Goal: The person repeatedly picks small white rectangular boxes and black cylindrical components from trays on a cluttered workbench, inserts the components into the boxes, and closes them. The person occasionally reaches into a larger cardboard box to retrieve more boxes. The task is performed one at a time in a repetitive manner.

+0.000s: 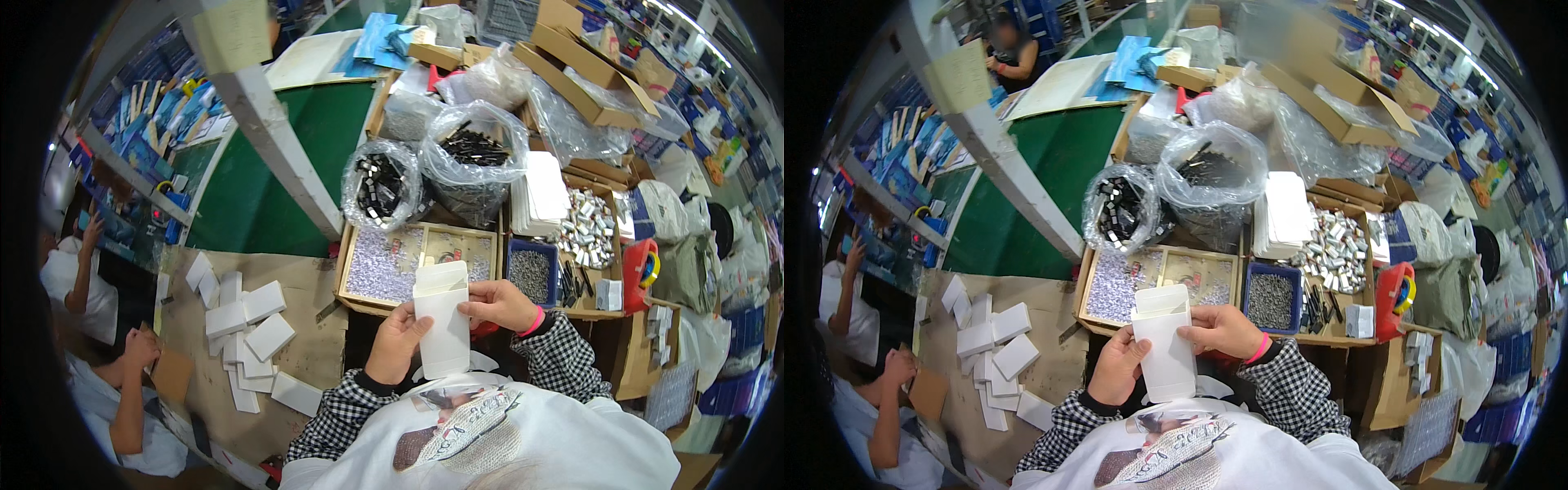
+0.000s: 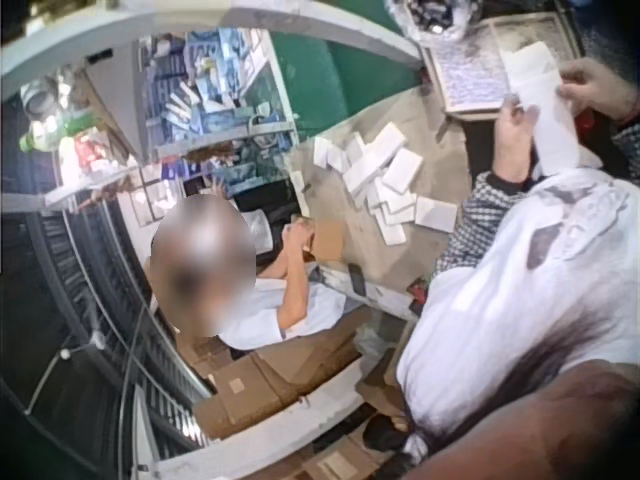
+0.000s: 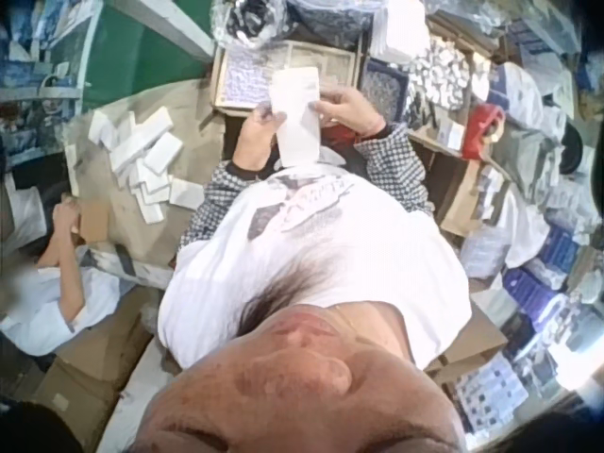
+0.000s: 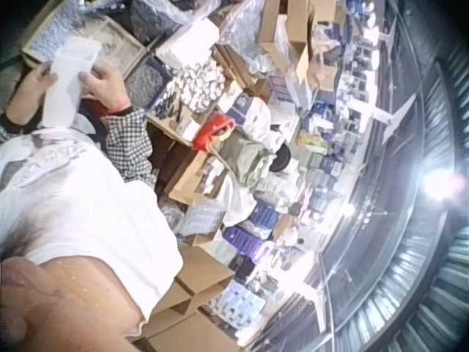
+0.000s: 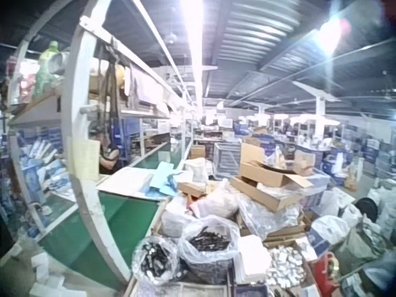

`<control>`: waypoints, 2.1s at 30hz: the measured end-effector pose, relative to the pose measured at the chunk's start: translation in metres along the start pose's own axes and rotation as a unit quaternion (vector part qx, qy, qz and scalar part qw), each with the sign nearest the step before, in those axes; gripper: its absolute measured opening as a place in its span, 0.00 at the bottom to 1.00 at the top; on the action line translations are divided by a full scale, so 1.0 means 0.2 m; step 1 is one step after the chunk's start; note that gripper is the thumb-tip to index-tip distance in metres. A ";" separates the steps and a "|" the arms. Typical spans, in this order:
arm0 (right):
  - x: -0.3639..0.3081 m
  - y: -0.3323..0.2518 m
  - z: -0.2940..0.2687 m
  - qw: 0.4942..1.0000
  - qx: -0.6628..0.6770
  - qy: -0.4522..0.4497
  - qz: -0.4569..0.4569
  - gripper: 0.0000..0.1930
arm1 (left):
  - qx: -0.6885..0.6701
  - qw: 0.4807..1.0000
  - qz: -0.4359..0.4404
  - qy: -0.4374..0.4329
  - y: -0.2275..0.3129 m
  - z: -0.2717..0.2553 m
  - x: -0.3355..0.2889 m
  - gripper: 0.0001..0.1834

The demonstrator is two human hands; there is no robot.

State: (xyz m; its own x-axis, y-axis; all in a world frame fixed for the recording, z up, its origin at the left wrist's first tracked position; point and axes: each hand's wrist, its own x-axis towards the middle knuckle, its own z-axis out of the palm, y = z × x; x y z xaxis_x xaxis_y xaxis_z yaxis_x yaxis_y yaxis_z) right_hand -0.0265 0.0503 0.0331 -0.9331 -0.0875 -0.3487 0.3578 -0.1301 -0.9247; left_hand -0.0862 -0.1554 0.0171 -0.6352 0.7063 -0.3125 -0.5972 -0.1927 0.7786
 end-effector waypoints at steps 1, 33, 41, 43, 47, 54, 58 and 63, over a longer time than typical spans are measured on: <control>-0.02 0.02 0.00 1.000 -0.001 0.003 -0.006 0.19 | -0.046 0.998 -0.038 -0.017 0.01 -0.01 0.00 0.21; -0.19 0.20 -0.20 0.979 0.022 0.148 -0.140 0.12 | 0.236 0.959 0.155 -0.037 -0.17 0.16 0.19 0.14; -0.21 0.16 -0.23 0.965 0.180 0.117 -0.152 0.17 | 0.113 0.991 0.052 -0.052 -0.07 0.23 0.28 0.10; -0.23 0.16 -0.24 0.976 0.122 0.114 -0.137 0.20 | 0.036 0.998 0.005 -0.056 -0.07 0.25 0.27 0.13; -0.25 0.18 -0.24 0.974 0.021 0.140 -0.175 0.19 | 0.093 0.992 -0.018 -0.084 -0.08 0.24 0.29 0.16; -0.29 0.14 -0.29 0.936 -0.230 0.144 -0.226 0.08 | 0.170 0.977 0.069 -0.111 -0.14 0.23 0.28 0.10; -0.29 0.07 -0.36 0.952 -0.182 0.067 -0.236 0.06 | 0.123 0.984 0.053 -0.115 -0.14 0.27 0.23 0.08; -0.27 -0.09 -0.42 0.977 -0.187 -0.039 -0.098 0.15 | 0.189 0.971 0.096 -0.113 -0.12 0.32 0.21 0.07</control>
State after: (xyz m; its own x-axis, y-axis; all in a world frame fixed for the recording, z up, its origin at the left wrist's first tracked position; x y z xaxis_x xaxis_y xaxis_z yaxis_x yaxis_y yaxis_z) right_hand 0.0139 0.1404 0.0545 -0.9718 -0.1730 -0.1603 0.1213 0.2160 -0.9688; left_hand -0.0670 -0.0780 0.0196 -0.5684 0.8214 -0.0474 -0.2287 -0.1025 0.9681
